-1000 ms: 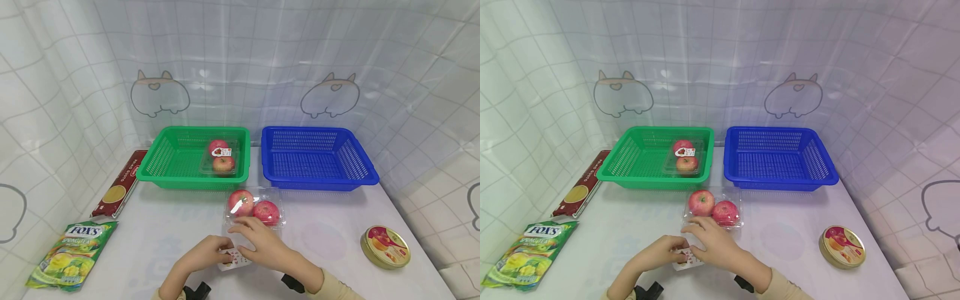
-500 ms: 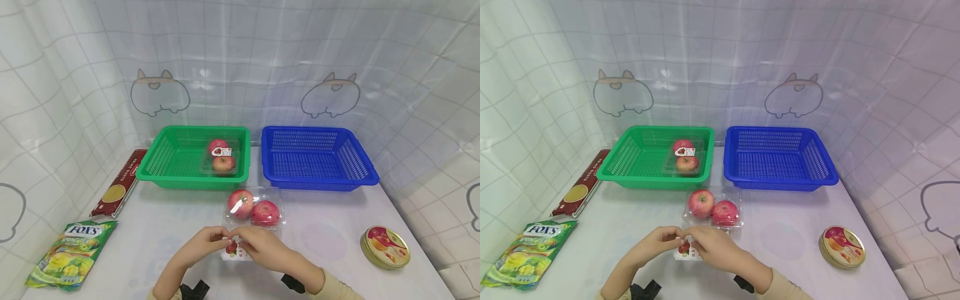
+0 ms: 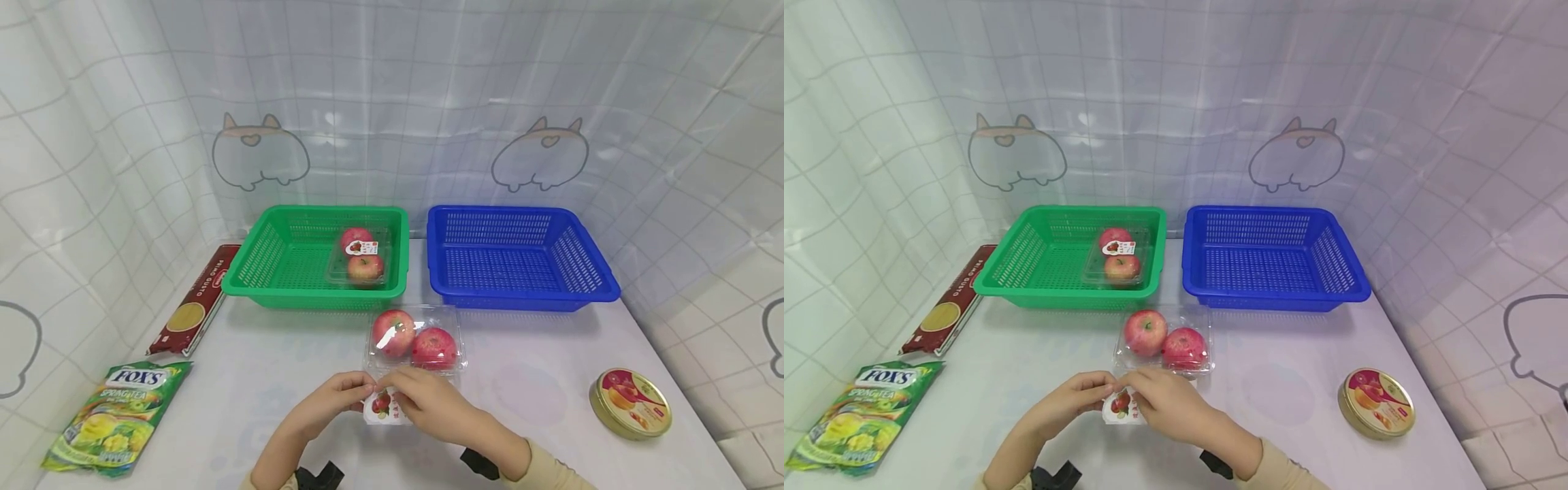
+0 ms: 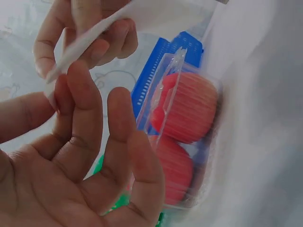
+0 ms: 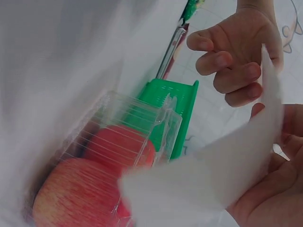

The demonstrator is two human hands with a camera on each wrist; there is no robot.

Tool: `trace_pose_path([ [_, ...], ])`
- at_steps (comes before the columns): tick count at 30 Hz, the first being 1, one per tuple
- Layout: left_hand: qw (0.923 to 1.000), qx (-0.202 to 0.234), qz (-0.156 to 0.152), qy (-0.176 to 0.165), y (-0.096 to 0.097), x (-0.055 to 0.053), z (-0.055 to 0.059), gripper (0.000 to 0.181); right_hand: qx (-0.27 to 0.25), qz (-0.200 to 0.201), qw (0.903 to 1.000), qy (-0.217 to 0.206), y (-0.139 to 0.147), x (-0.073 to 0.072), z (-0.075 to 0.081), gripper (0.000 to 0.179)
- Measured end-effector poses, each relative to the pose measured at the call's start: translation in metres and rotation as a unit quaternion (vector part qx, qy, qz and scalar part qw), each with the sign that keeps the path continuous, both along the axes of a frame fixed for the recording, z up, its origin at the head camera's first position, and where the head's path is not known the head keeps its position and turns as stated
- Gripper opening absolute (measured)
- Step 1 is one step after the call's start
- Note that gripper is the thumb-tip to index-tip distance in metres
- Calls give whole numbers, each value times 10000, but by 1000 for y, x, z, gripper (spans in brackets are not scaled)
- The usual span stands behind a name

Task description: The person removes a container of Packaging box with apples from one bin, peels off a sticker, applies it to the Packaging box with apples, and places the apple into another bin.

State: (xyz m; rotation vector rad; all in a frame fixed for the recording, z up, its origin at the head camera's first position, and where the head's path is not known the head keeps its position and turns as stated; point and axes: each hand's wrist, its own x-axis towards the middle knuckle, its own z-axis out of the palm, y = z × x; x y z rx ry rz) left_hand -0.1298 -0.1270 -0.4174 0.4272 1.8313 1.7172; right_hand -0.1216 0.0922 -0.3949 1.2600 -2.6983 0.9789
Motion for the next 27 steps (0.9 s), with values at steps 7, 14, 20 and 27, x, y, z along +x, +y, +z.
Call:
trace_pose_path([
  [7,9995,-271,44,-130,3,2,-5,35,73,-56,9998,160,-2,1,-5,11],
  [14,9965,-807,173,-96,2,-1,-11,31,-108,31,9915,1299,-2,-3,-16,18],
  [20,9920,-1214,343,-32,3,0,-20,27,52,-44,9903,1390,-2,-4,-17,19],
  [27,9767,-1987,705,395,3,4,-26,18,295,-122,9939,1058,-1,-4,-14,14],
])
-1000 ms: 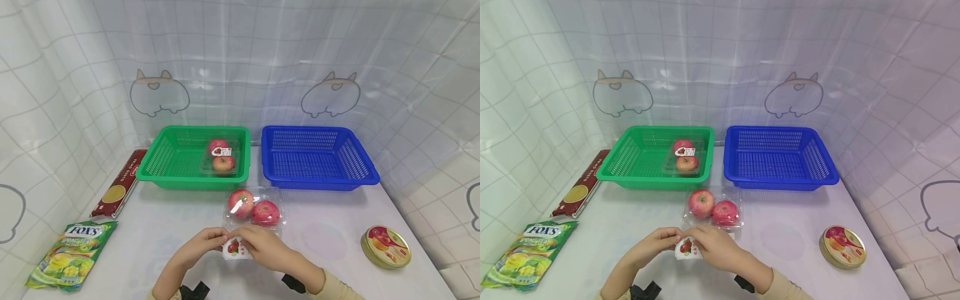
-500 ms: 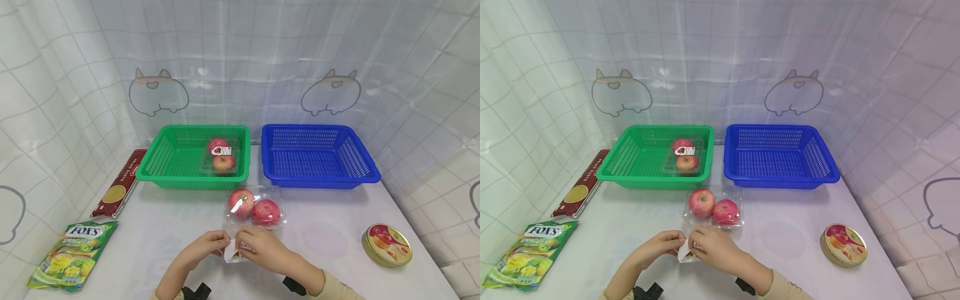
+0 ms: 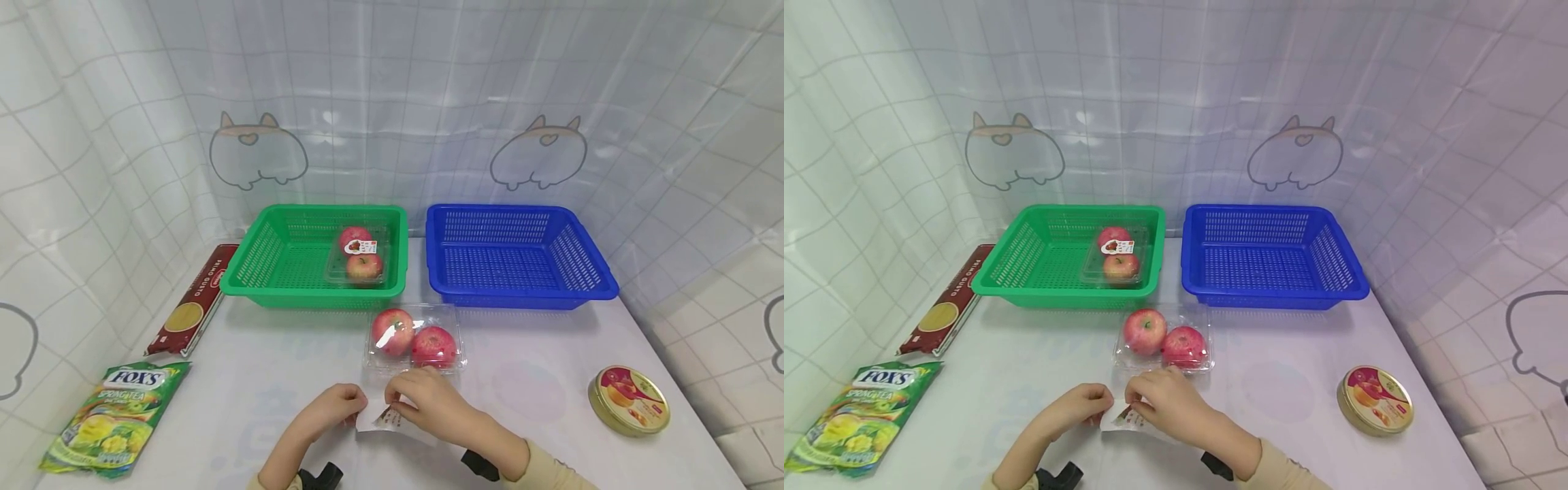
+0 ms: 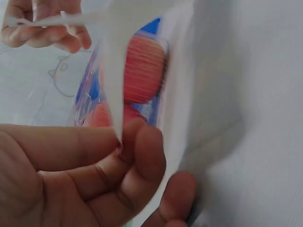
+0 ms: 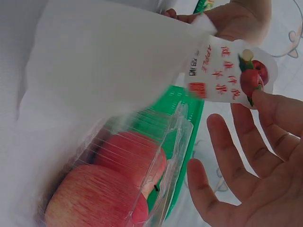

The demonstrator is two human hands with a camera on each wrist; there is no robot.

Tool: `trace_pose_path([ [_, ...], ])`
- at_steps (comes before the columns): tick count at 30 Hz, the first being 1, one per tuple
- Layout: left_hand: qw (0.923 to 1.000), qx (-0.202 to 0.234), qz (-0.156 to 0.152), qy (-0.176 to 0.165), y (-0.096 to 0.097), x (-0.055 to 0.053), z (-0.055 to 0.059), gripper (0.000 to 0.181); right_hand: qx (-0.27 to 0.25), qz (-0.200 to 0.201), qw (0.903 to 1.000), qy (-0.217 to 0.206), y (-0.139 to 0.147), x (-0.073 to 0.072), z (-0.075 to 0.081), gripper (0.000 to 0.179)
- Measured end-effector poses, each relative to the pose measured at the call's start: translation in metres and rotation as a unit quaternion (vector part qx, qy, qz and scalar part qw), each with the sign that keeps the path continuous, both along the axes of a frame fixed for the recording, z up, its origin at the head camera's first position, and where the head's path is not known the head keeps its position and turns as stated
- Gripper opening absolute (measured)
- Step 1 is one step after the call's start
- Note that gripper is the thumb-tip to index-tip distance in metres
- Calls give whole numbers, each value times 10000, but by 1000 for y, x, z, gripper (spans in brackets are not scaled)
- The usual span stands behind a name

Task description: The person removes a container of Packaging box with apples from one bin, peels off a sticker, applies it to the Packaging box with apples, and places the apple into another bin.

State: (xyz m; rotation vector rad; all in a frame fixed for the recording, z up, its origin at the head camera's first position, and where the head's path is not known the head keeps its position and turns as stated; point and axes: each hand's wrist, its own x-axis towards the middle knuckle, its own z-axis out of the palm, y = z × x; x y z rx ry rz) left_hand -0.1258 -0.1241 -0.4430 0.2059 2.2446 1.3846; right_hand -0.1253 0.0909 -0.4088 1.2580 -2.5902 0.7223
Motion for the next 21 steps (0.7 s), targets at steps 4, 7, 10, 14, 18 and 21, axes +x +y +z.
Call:
trace_pose_path([
  [4,9979,-554,194,270,0,3,0,15,-193,18,9993,-320,2,-1,2,12],
  [7,9914,-1163,244,544,0,5,3,14,-659,-112,9939,-881,6,-4,6,12],
  [10,9778,-1842,364,926,-2,6,13,14,-1284,-547,9782,-1536,12,-11,10,12],
  [14,9638,-1943,844,1619,5,0,32,11,-2125,-1355,9404,-2285,23,-24,17,13],
  [18,9625,-916,1061,2321,22,-12,42,6,-2798,-1921,8997,-2747,29,-37,21,16],
  [21,9628,-249,909,2534,35,-21,45,19,-3061,-2115,8826,-2874,28,-43,21,14],
])
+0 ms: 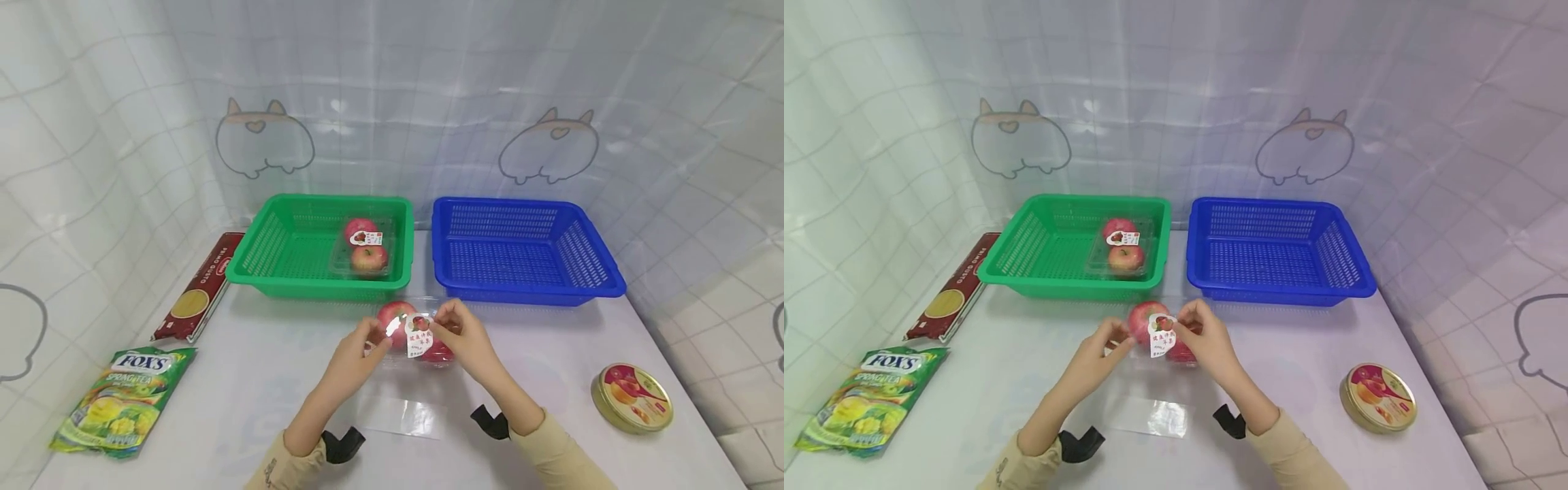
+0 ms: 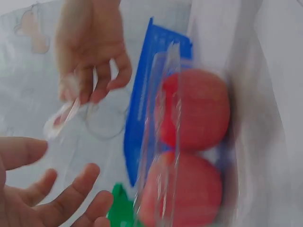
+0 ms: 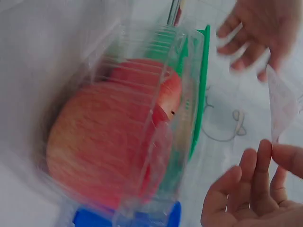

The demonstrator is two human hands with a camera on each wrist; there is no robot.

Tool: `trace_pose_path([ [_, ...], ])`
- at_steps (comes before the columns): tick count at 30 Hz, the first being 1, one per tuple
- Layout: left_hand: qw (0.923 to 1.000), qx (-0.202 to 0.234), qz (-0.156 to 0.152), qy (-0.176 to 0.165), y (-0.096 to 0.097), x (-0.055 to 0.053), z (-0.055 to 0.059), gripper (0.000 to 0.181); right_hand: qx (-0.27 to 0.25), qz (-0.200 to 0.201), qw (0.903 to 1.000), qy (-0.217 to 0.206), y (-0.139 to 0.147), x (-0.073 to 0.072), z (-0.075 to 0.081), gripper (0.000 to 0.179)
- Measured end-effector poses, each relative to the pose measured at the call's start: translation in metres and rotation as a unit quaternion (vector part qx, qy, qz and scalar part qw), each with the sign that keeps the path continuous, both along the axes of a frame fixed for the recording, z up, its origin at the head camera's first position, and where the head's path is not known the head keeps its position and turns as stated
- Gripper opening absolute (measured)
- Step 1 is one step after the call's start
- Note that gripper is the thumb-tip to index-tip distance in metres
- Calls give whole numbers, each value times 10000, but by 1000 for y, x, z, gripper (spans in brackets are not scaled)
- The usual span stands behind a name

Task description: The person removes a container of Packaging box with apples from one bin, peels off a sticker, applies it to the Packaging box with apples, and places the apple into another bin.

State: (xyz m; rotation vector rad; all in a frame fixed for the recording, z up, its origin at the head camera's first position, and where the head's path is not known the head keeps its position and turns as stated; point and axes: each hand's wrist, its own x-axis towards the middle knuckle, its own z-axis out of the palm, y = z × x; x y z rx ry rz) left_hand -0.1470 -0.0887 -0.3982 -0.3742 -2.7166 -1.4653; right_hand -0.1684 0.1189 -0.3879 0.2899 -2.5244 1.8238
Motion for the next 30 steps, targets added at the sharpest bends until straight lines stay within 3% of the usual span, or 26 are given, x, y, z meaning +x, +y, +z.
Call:
trace_pose_path([
  [2,9996,159,-180,133,9,-7,0,24,-98,-105,9999,-11,-1,-4,-2,13],
  [6,9988,321,-166,320,21,-20,-3,17,-49,-204,9997,146,-4,-9,-8,12],
  [12,9964,-158,164,817,30,-35,-9,5,751,-248,9950,605,-6,-14,-17,23],
  [15,9940,-483,222,960,32,-38,-11,7,1324,-249,9862,960,-6,-14,-21,29],
  [19,9925,-797,253,895,34,-40,-14,11,1918,-266,9718,1346,-6,-15,-25,33],
  [25,9921,-936,413,724,37,-42,-17,13,2320,-283,9623,1395,-7,-18,-29,34],
  [30,9890,-1173,374,824,39,-43,-19,14,2552,-337,9560,1410,-7,-19,-33,36],
])
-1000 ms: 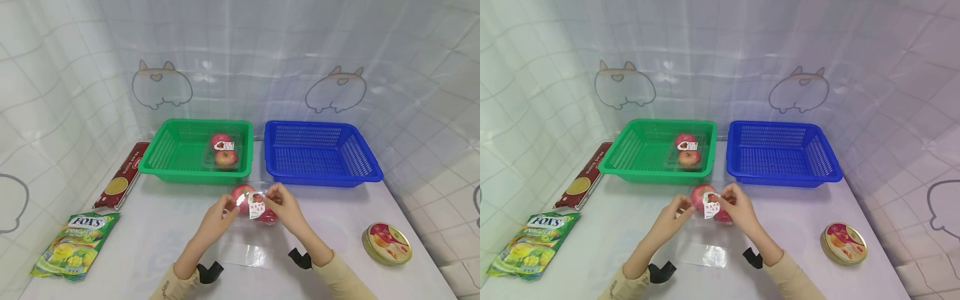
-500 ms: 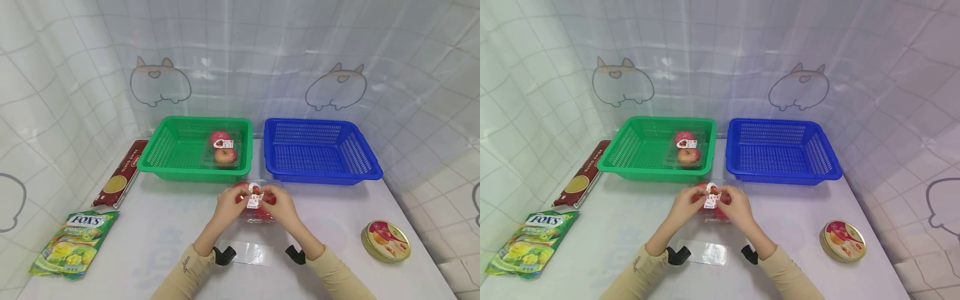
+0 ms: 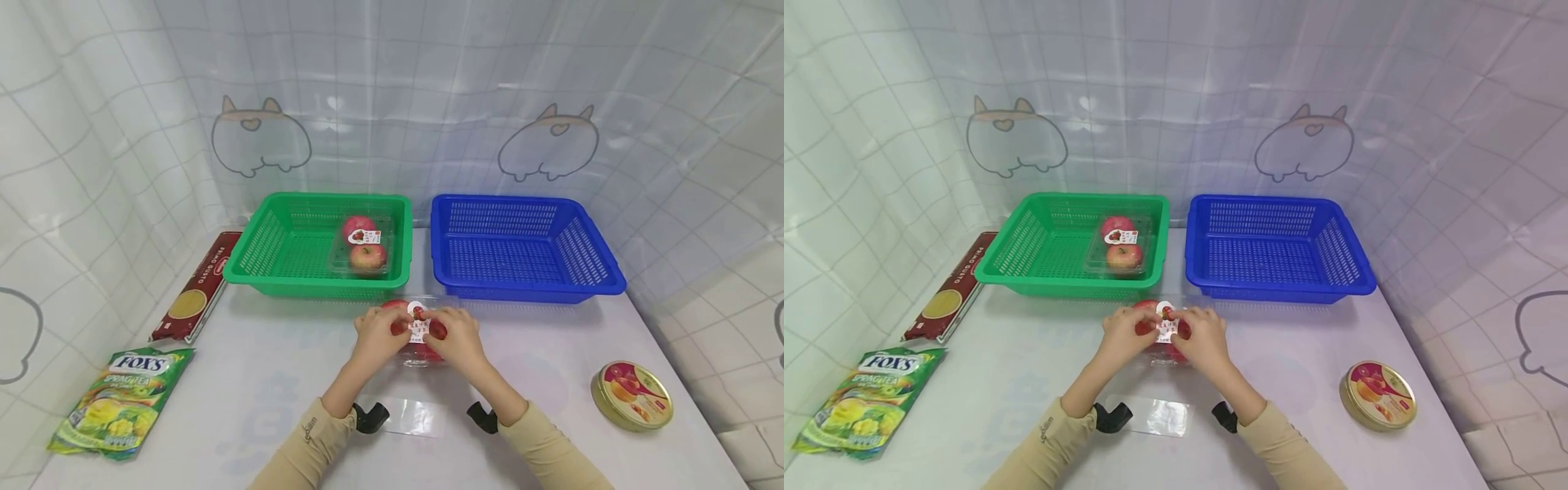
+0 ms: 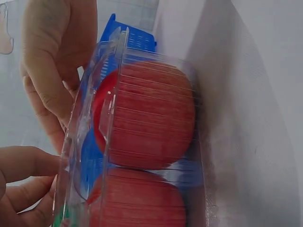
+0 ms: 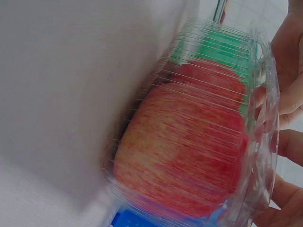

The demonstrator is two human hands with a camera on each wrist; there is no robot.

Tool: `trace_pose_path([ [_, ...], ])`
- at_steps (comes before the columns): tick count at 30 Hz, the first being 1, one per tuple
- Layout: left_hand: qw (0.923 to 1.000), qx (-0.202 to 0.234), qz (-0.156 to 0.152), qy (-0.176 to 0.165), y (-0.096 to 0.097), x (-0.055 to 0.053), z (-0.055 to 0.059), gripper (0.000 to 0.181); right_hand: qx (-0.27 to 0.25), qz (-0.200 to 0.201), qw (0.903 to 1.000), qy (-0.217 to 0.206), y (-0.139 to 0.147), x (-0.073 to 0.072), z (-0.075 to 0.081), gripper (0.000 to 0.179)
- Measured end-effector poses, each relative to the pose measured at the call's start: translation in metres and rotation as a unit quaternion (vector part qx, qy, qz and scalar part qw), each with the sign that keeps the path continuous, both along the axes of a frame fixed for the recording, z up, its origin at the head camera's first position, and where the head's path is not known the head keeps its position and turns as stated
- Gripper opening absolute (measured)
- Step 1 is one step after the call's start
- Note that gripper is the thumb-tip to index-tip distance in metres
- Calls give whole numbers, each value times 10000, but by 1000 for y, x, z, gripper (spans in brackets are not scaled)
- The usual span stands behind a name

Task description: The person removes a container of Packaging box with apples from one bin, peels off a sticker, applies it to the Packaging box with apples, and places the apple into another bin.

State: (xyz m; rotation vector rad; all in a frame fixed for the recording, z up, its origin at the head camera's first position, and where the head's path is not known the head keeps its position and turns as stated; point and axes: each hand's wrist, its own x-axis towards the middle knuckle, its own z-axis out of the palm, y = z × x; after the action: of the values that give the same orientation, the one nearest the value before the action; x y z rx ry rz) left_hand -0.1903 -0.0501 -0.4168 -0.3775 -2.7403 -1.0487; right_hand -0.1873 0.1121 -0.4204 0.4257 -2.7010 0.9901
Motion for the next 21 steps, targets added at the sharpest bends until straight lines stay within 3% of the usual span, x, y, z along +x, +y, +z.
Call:
trace_pose_path([
  [7,9983,-373,-128,425,1,1,-4,13,316,-5,9994,127,-1,1,-2,37],
  [14,9907,-934,-204,965,3,3,-5,6,907,-36,9950,412,-2,3,-5,36],
  [18,9911,-924,-133,951,2,3,-7,11,1044,-129,9936,408,-1,4,-8,35],
  [21,9922,-992,-31,751,1,2,-9,22,1028,-170,9943,215,0,4,-10,38],
])
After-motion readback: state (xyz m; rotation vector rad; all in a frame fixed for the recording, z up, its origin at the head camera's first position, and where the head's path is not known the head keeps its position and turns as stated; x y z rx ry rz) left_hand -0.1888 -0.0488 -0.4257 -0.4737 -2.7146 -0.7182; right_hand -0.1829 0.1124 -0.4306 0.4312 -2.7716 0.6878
